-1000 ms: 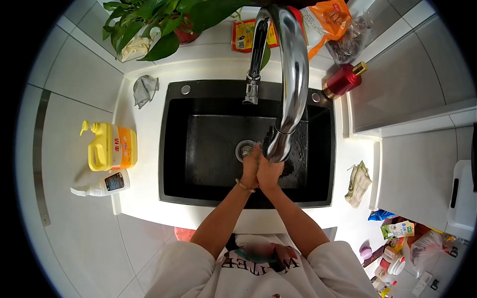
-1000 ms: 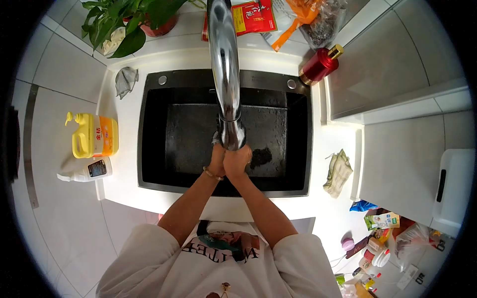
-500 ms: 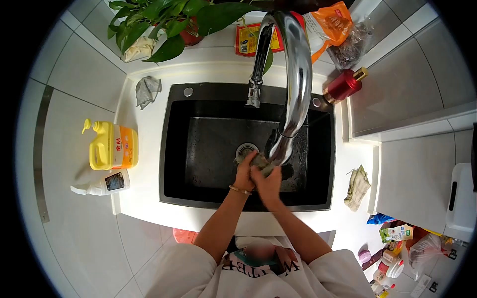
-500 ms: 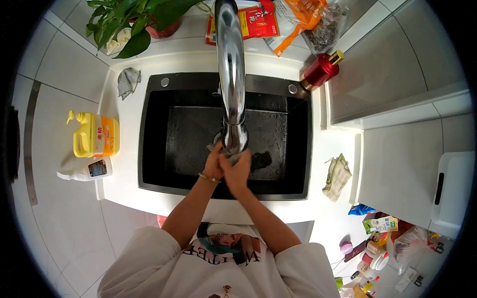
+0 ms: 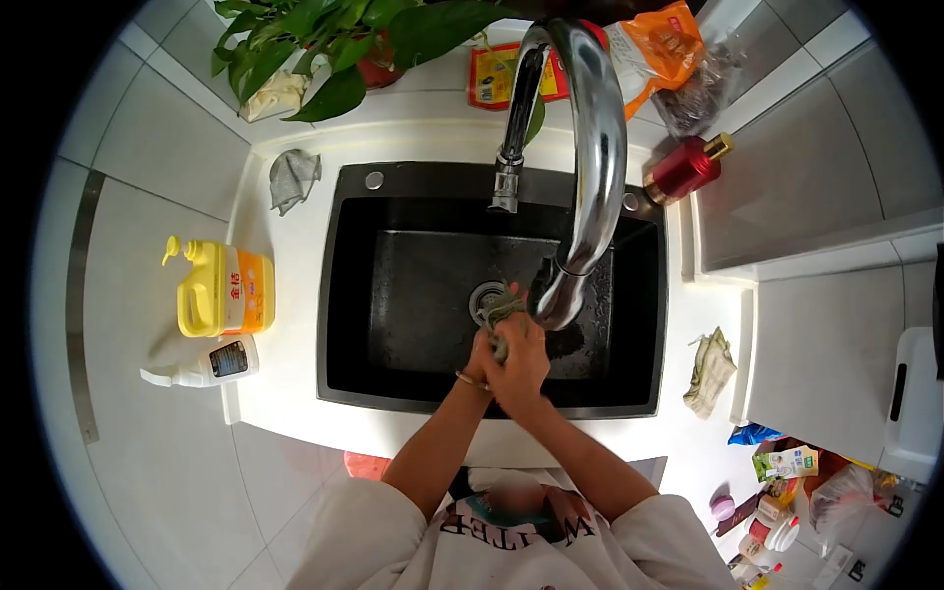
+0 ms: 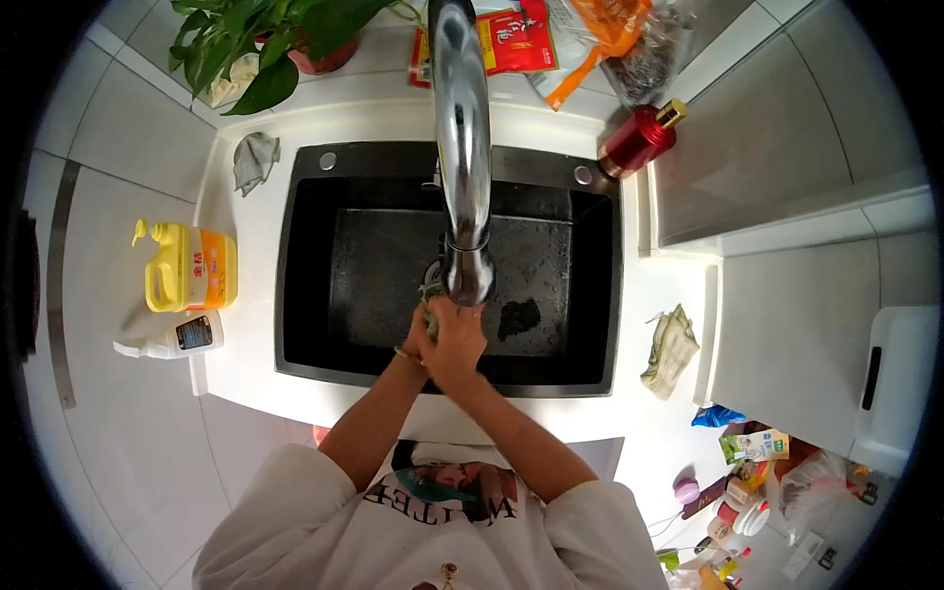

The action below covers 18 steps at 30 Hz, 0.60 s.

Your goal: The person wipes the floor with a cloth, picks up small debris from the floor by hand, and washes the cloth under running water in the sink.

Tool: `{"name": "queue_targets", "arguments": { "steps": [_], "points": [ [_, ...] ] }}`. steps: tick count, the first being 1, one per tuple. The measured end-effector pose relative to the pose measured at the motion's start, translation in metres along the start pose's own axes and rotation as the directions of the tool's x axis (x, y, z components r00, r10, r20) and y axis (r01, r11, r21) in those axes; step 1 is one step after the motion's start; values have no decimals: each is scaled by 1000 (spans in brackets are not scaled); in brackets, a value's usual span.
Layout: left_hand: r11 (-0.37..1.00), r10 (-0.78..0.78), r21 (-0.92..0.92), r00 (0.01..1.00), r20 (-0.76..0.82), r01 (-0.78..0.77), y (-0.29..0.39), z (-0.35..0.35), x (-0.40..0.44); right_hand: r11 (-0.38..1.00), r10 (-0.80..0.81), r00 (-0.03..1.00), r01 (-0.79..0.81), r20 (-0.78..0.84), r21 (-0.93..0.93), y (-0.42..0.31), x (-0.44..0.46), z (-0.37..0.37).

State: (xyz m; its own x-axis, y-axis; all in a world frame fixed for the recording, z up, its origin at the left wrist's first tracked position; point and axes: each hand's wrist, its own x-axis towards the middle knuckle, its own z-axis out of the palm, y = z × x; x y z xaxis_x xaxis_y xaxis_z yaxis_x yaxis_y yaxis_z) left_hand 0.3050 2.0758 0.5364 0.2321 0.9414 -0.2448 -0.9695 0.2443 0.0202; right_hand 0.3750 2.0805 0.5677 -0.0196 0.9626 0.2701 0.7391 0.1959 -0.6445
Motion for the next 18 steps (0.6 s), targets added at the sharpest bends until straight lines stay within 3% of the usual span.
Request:
{"name": "queue_targets", "arguments": {
  "steps": [1, 2, 3, 4, 5, 6, 7, 8, 10, 11, 13, 14, 16, 18],
  "points": [
    [996, -26, 78, 987, -158, 39, -2, -2, 0, 996, 79, 991, -75, 105, -41, 3, -2, 7],
    [985, -40, 150, 949, -313, 91, -4, -1, 0, 996, 82, 991, -79, 106, -34, 18, 1, 21],
    [966, -38, 213, 890, -454, 149, -2, 0, 2, 976, 104, 994, -95, -33, 197, 45, 14, 38],
    [965, -37, 215, 892, -451, 149, -1, 5, 2, 908, 154, 975, -75, -161, 413, 66, 26, 42],
    [942, -49, 299, 943, -329, 153, 0, 17, -1, 909, 156, 974, -78, -161, 410, 77, 35, 32],
    [913, -71, 380, 976, -205, 146, 2, 29, -6, 887, 192, 977, -213, 92, 409, 86, 43, 18],
    [861, -89, 471, 968, -233, 192, 6, 41, -6, 861, 218, 914, -345, 342, 374, 89, 46, 8],
    [862, -91, 467, 968, -235, 195, 11, 39, -4, 861, 221, 912, -348, 345, 370, 83, 46, -1],
    [705, -305, 569, 905, -295, 423, 17, 36, -2, 468, 97, 690, -668, 718, 579, 74, 46, -18],
    [707, -305, 568, 906, -294, 422, 16, 41, 0, 470, 97, 689, -668, 718, 577, 90, 40, -7],
    [538, -363, 700, 879, -310, 469, 12, 53, 2, 452, 92, 657, -697, 749, 556, 124, 28, 22],
    [537, -363, 701, 879, -310, 469, 9, 50, 4, 446, 90, 646, -707, 758, 549, 128, 27, 26],
    [476, -390, 701, 841, -374, 532, 6, 39, 8, 268, 69, 503, -841, 861, 470, 100, 44, 5],
    [462, -395, 700, 833, -387, 544, 7, 38, 9, 200, 25, 496, -853, 868, 482, 77, 55, -13]
  ]
}}
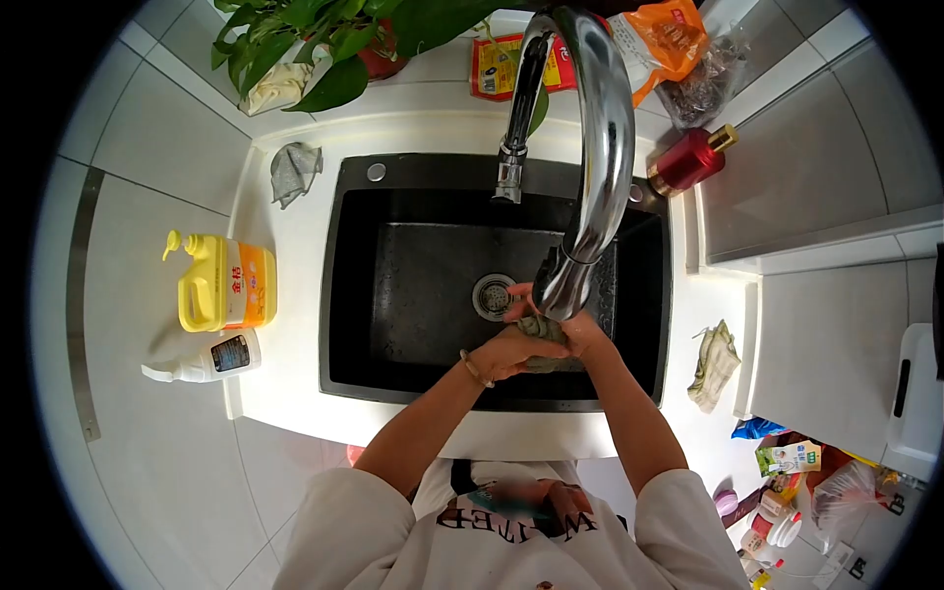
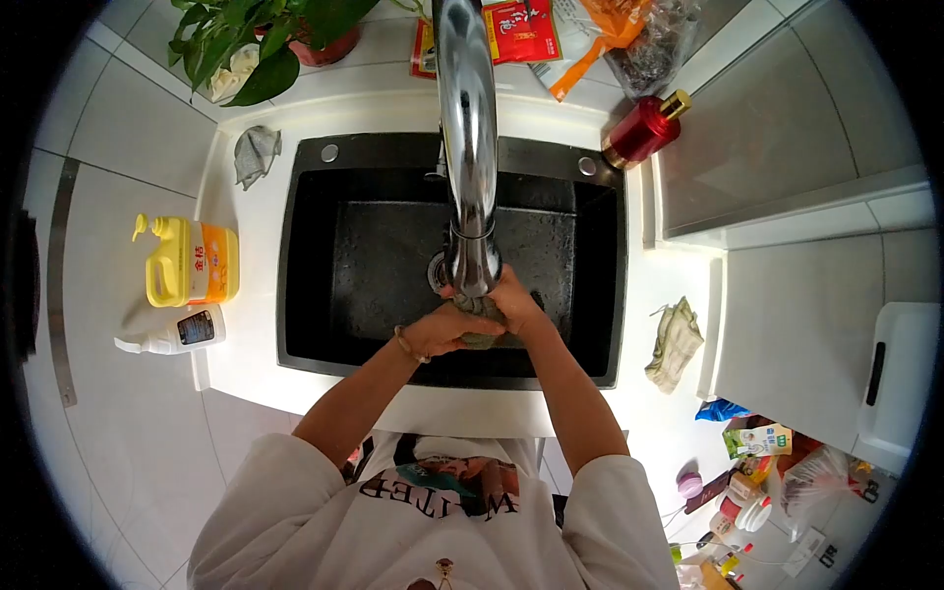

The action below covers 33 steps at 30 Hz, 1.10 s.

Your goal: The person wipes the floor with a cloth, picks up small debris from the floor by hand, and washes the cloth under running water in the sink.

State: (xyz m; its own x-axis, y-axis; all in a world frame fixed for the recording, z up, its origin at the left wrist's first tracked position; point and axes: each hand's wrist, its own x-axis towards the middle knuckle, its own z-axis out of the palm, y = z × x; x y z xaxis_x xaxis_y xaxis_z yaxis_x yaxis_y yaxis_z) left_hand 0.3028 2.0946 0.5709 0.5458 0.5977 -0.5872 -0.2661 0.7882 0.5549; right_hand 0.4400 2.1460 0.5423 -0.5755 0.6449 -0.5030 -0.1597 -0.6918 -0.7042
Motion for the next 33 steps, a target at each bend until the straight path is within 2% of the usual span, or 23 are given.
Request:
{"name": "queue_targets", "arguments": {
  "steps": [2, 4, 5, 7, 8, 10, 11, 12, 14, 16, 17, 19, 20, 21, 22, 23, 24, 25, 26, 28, 29, 31, 33],
  "points": [
    [1000, -17, 6, 1000, -3, 17, 0, -1, 1, 998, 1, 999, -4, 44, 70, -3, -1, 9],
    [991, 84, 111, 995, -60, -77, -1, -1, 3, 998, -45, 975, 52, -218, 22, 0, 2, 17],
    [991, 85, 111, 995, -60, -78, -3, 3, 3, 998, -46, 975, 52, -217, 21, 8, 9, 11],
    [922, 380, 193, 876, -297, -335, -6, 14, 1, 995, -93, 957, 80, -275, -59, 37, 32, -10],
    [922, 381, 192, 875, -298, -336, -2, 14, 1, 992, -109, 950, 87, -293, -86, 49, 41, -17],
    [626, 484, 728, 871, -84, -277, 6, 11, 2, 918, -339, 866, 221, -366, -328, 65, 48, -22],
    [628, 484, 727, 871, -86, -278, -9, -2, 17, 877, -414, 828, 251, -379, -410, 71, 51, -26],
    [408, 518, 894, 853, -57, -188, -36, -25, 44, 876, -383, 857, 218, -344, -431, 74, 52, -32],
    [154, 545, 985, 838, -18, -79, -45, -32, 51, 871, -351, 884, 187, -308, -455, 76, 54, -36],
    [361, 597, 928, 787, -155, -91, -26, -14, 28, 806, -392, 886, 202, -246, -556, 78, 61, -38],
    [361, 601, 928, 784, -157, -92, -24, -10, 26, 781, -405, 887, 209, -222, -589, 79, 65, -39],
    [421, 672, 905, 690, -270, -56, -21, -4, 21, 798, -532, 774, 321, -344, -510, 83, 70, -41],
    [423, 671, 904, 690, -272, -56, -15, -4, 18, 796, -566, 730, 360, -384, -487, 77, 65, -37],
    [530, 576, 843, 769, -277, -93, -7, -7, 14, 916, -393, 818, 390, -419, -99, 39, 39, -11],
    [631, 478, 767, 838, -263, -118, 1, -9, 10, 887, -223, 901, 346, -373, 304, 10, 22, 7],
    [630, 480, 767, 837, -263, -120, 4, -8, 6, 888, -225, 901, 347, -371, 302, 0, 17, 9],
    [887, 335, 397, 920, -203, -236, 7, -7, 0, 932, -168, 937, 252, -306, 261, -7, 12, 7],
    [970, 229, -61, 971, -73, -234, 8, -5, -4, 964, -104, 965, 157, -242, 213, -11, 9, 3],
    [970, 230, -62, 970, -75, -235, 9, -3, -8, 965, -103, 965, 155, -239, 212, -9, 8, -3],
    [939, 55, -342, 998, 41, -38, 11, 4, -14, 971, 49, 999, -53, 25, 234, -1, 6, -13],
    [939, 57, -341, 998, 42, -39, 15, 11, -19, 967, 98, 989, -121, 113, 225, -5, 2, -9],
    [906, -80, -405, 989, 121, 123, 21, 25, -25, 947, -21, 991, -22, 130, 321, -43, -22, 40],
    [925, -103, -353, 988, 118, 139, 9, 13, -13, 967, 4, 995, -28, 96, 254, -21, -6, 12]
  ]
}}
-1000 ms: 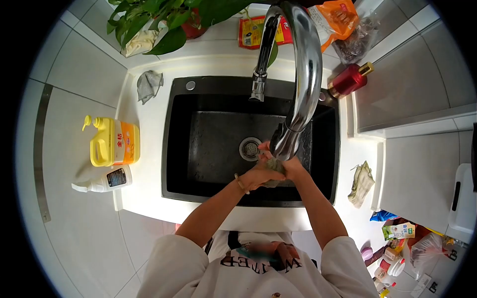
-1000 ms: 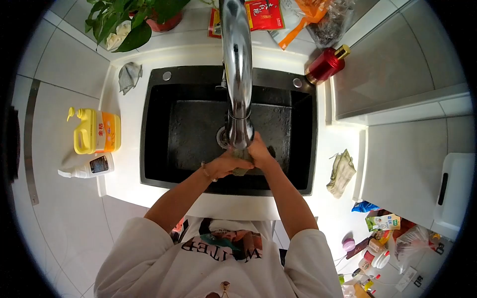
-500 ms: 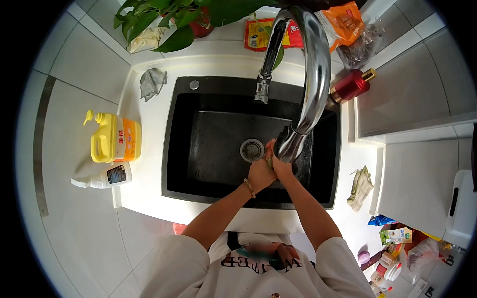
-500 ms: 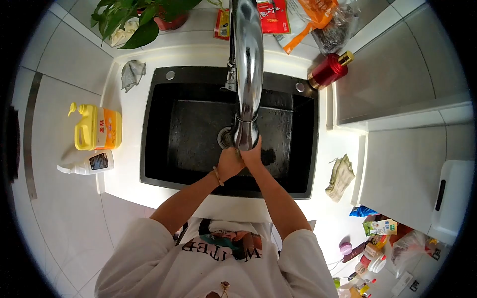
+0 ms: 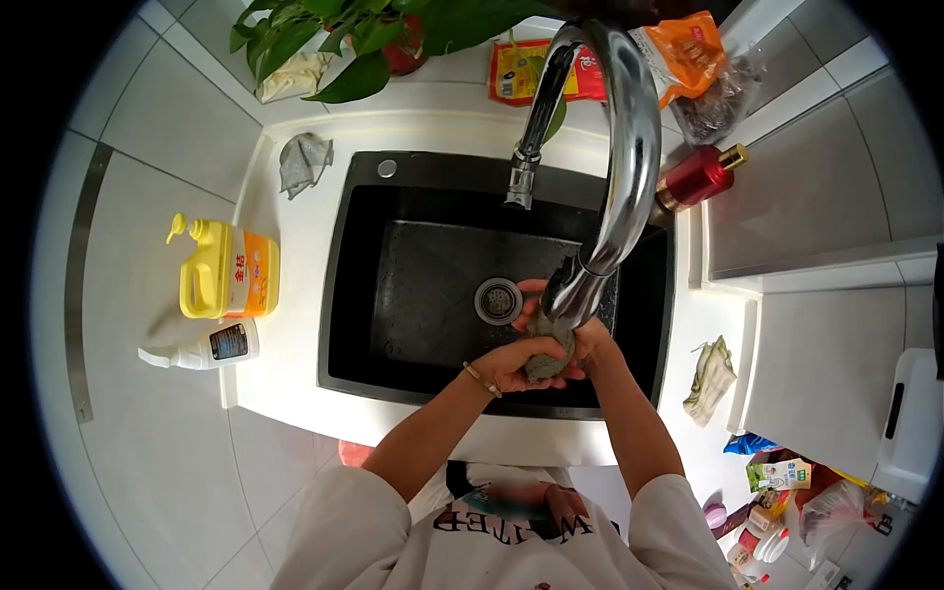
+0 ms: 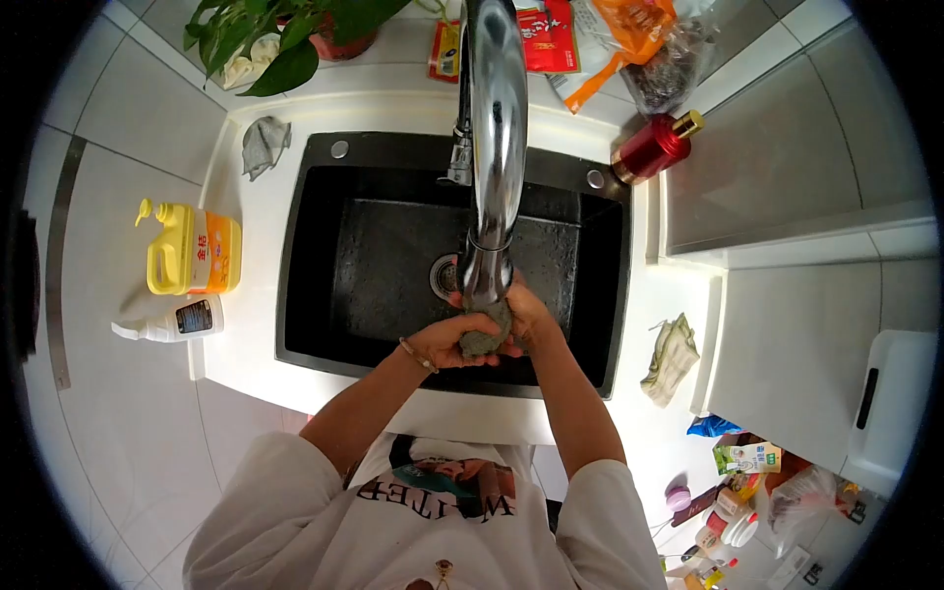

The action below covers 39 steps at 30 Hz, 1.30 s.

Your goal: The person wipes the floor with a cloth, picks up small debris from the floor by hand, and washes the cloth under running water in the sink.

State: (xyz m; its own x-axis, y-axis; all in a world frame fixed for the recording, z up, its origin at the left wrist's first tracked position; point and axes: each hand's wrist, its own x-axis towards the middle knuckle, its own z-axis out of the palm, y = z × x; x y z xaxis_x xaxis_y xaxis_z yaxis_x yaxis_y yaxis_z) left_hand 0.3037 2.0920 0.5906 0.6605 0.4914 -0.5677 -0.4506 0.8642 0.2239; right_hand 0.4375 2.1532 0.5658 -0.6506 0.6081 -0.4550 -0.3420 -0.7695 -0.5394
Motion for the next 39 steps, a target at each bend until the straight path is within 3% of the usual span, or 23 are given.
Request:
{"name": "queue_targets", "arguments": {
  "steps": [5, 7, 8, 10, 11, 13, 14, 16, 17, 20, 22, 23, 25, 26, 27, 28, 30, 32, 33, 35, 36, 38, 39],
  "points": [
    [969, 87, 237, 993, -79, -66, -5, -8, 16, 981, -48, 982, 12, -181, -195, 5, 12, -6],
    [885, 216, 459, 942, -257, -78, -2, 2, 14, 955, -166, 943, 81, -288, -286, 23, 24, -26],
    [886, 215, 457, 942, -258, -77, -5, -2, 18, 943, -204, 925, 99, -321, -317, 34, 31, -39],
    [524, 504, 833, 853, -135, -178, -12, -19, 33, 823, -412, 864, 215, -291, -526, 51, 44, -65],
    [524, 505, 832, 852, -135, -179, -16, -24, 37, 769, -476, 836, 245, -272, -591, 52, 44, -65],
    [26, 788, 984, 609, 87, -175, -25, -33, 46, 570, -463, 883, 236, -70, -787, 50, 40, -67],
    [28, 789, 984, 609, 87, -177, -27, -38, 49, 568, -462, 884, 234, -70, -789, 66, 50, -81],
    [-60, 771, 998, 633, 69, -35, -31, -46, 50, 603, -616, 763, 298, -195, -740, 103, 74, -107],
    [-61, 773, 998, 631, 70, -36, -31, -45, 50, 608, -660, 714, 323, -235, -725, 110, 78, -108],
    [-59, 763, 995, 647, -4, 76, -28, -41, 44, 575, -558, 767, 83, -316, -814, 66, 48, -42],
    [132, 815, 987, 576, -54, -94, -27, -36, 37, 477, -729, 654, 272, -203, -836, 43, 29, -12],
    [132, 816, 987, 575, -53, -96, -22, -38, 37, 433, -778, 606, 330, -163, -839, 38, 27, -11],
    [489, 669, 819, 731, -131, -301, -12, -43, 33, 887, -283, 848, 53, -448, -459, 39, 30, -41],
    [489, 670, 819, 731, -132, -301, -9, -41, 27, 972, -120, 874, 8, -471, -234, 29, 16, -23],
    [773, 557, 542, 762, -330, -331, -5, -35, 18, 972, -120, 874, 8, -470, -235, 31, 13, -24],
    [926, 377, 176, 800, -466, -334, -2, -32, 12, 979, -84, 867, -20, -492, -203, 32, 9, -26],
    [908, 401, 81, 799, -448, -410, 0, -40, 10, 984, -45, 859, -50, -511, -171, 45, 7, -35],
    [881, 421, -16, 799, -428, -473, -1, -47, 16, 927, -329, 818, 184, -471, -328, 66, 12, -48],
    [855, 384, -143, 795, -470, -498, 0, -52, 23, 926, -331, 816, 185, -473, -328, 63, 7, -27],
    [812, 341, -268, 793, -505, -519, -2, -61, 33, 583, -585, 718, 49, -377, -811, 60, -5, 25],
    [809, 345, -317, 836, -426, -495, -4, -65, 36, 582, -586, 718, 49, -377, -812, 63, -9, 46],
    [806, 348, -364, 872, -345, -466, -5, -61, 34, -64, -776, 622, 89, 106, -994, 71, -14, 74],
    [821, 344, -339, 872, -347, -459, -6, -54, 32, -65, -776, 622, 90, 107, -994, 73, -8, 66]
  ]
}}
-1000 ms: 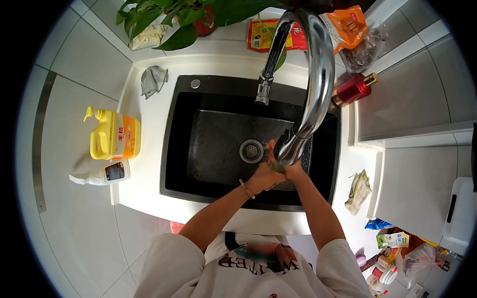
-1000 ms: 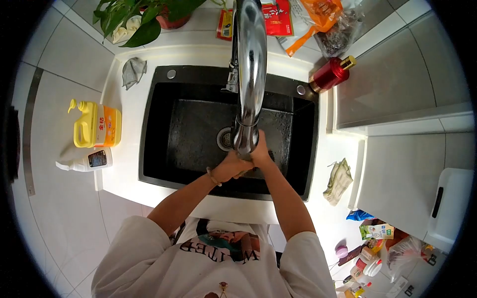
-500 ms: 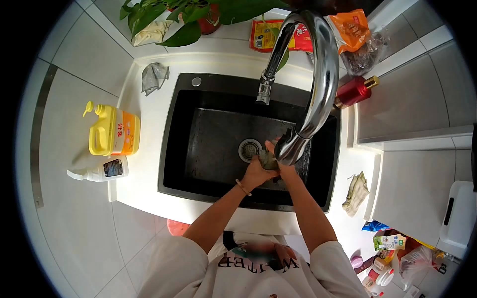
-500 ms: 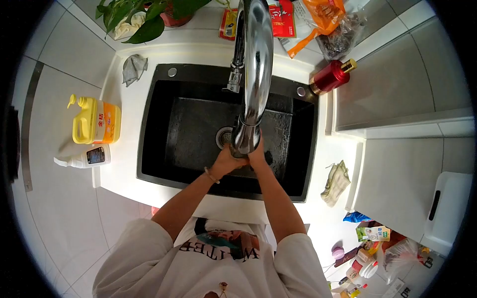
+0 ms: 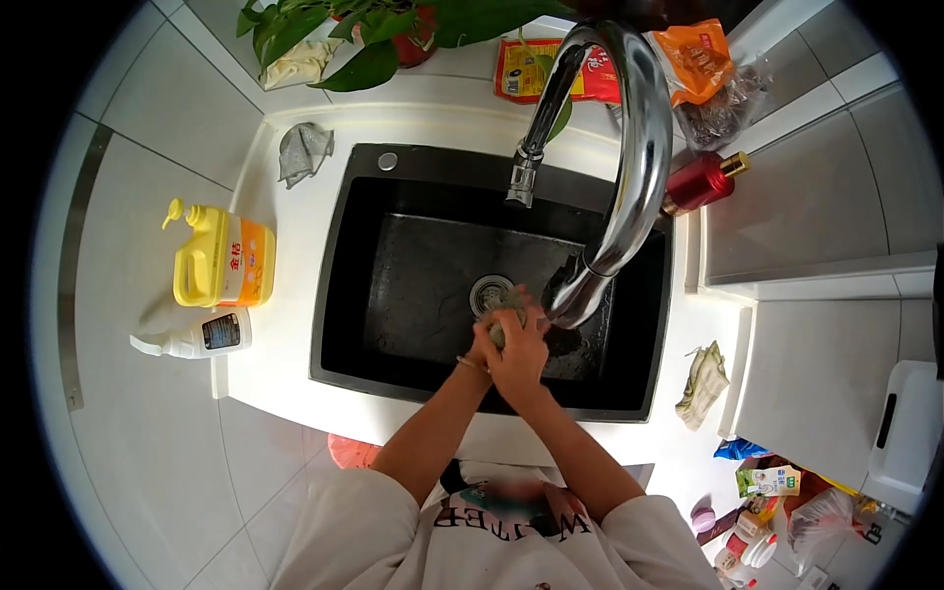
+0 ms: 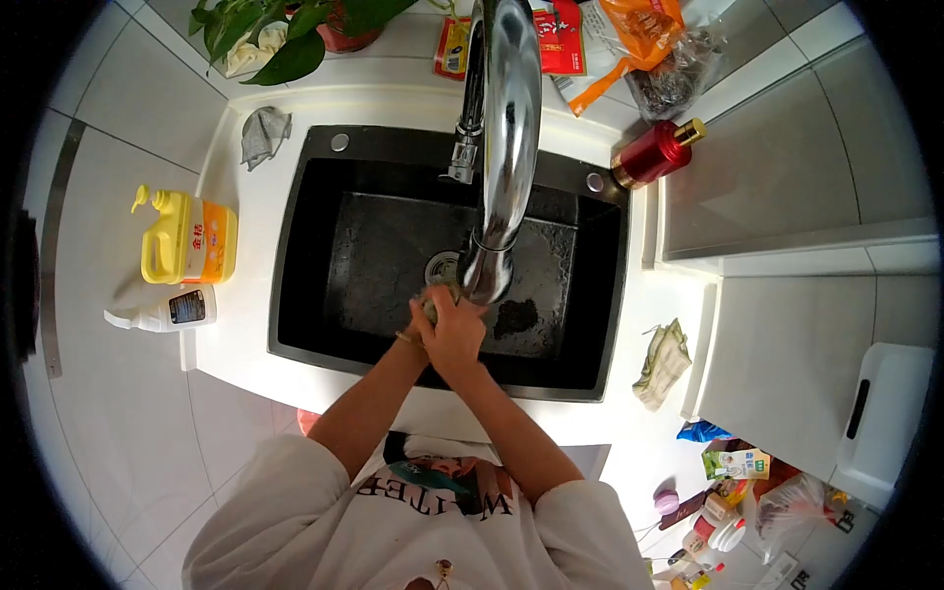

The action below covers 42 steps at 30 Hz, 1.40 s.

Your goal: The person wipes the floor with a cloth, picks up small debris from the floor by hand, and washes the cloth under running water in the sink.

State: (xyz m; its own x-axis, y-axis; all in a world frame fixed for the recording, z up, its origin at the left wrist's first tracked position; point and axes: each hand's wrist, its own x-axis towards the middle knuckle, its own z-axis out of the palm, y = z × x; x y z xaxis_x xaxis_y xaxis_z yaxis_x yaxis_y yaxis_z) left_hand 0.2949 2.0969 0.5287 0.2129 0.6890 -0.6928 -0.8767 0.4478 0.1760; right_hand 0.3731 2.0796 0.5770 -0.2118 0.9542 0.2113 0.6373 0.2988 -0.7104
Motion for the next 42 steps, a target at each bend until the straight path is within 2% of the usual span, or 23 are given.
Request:
{"name": "queue_targets", "arguments": {
  "steps": [2, 5, 7, 10, 11, 12, 14, 15, 16, 17, 19, 21, 22, 24, 28, 30, 33, 34, 36, 37, 39, 40, 42],
  "points": [
    [998, -2, 61, 1000, -14, 3, -6, 12, -16, 957, 165, 983, -139, 85, -253, 24, 15, 16],
    [994, -54, 103, 996, 73, 46, -13, 16, -29, 993, 79, 965, -53, -252, 106, 80, 43, 29],
    [995, -22, 99, 992, 127, 9, -18, 16, -35, 967, 216, 958, -185, -186, 173, 112, 38, 38],
    [999, 6, 53, 990, 142, -13, -25, -6, -12, 934, 275, 961, -268, 6, 238, 45, 20, 0],
    [982, 20, -174, 873, 487, 74, -34, -33, 9, 957, 289, 953, -287, 87, -35, 15, 10, -5],
    [979, 109, -203, 793, 599, 18, -34, -31, 8, 916, 323, 933, -265, 161, -303, 1, 5, -5],
    [952, 278, -300, 569, 774, -57, -33, -24, 5, 955, 289, 946, -275, 148, -111, 8, 9, -5],
    [985, 161, -129, 847, 507, -110, -25, -16, -4, 958, 264, 956, -275, 127, 81, 15, 12, -8],
    [995, 81, 48, 987, 135, -88, -17, -7, -15, 926, 243, 964, -263, 103, 270, 21, 14, -12],
    [995, 98, -18, 994, -48, -99, -12, 14, -22, 816, 356, 907, -418, 223, 398, 23, 19, -22],
    [992, 120, -22, 992, -42, -121, -10, 4, -13, 698, 447, 854, -519, 266, 493, 63, 13, -13],
    [992, 107, -55, 993, -55, -110, -7, 2, -12, 304, 539, 657, -735, 527, 606, 72, 9, -28],
    [993, 104, -56, 993, -53, -107, -9, 2, -11, 305, 542, 657, -735, 524, 605, 77, 2, -30],
    [998, 68, 18, 996, -49, -67, -11, 6, -11, -234, 422, 417, -808, 805, 541, 82, -10, -30],
    [994, 98, 62, 994, -56, -94, -16, 8, -20, -200, 438, 420, -817, 795, 542, 68, -13, -28],
    [990, 111, 107, 983, -148, -96, -14, 13, -23, -239, 598, 202, -879, 776, 413, 55, -7, -31],
    [974, 145, 191, 982, -119, -121, -12, 11, -23, -403, 479, 196, -816, 855, 413, 43, -7, -35],
    [974, 146, 191, 982, -122, -121, -12, 10, -23, -405, 478, 194, -817, 857, 411, 52, -11, -27],
    [954, 184, 256, 978, -97, -154, -13, 6, -20, -420, 472, 446, -645, 761, 639, 77, -18, -7],
    [954, 183, 258, 979, -95, -153, -15, 4, -18, -420, 473, 448, -643, 759, 641, 84, -18, -2],
    [937, 241, 290, 961, -135, -194, -18, 1, -15, -4, 667, 574, -635, 475, 773, 81, -10, 0],
    [937, 241, 292, 961, -135, -194, -16, -2, -12, -5, 667, 574, -634, 475, 773, 77, -12, -1],
    [995, 85, 75, 961, -262, -68, -9, -5, -10, 493, 511, 813, -542, 278, 680, 46, -14, -7]
  ]
}}
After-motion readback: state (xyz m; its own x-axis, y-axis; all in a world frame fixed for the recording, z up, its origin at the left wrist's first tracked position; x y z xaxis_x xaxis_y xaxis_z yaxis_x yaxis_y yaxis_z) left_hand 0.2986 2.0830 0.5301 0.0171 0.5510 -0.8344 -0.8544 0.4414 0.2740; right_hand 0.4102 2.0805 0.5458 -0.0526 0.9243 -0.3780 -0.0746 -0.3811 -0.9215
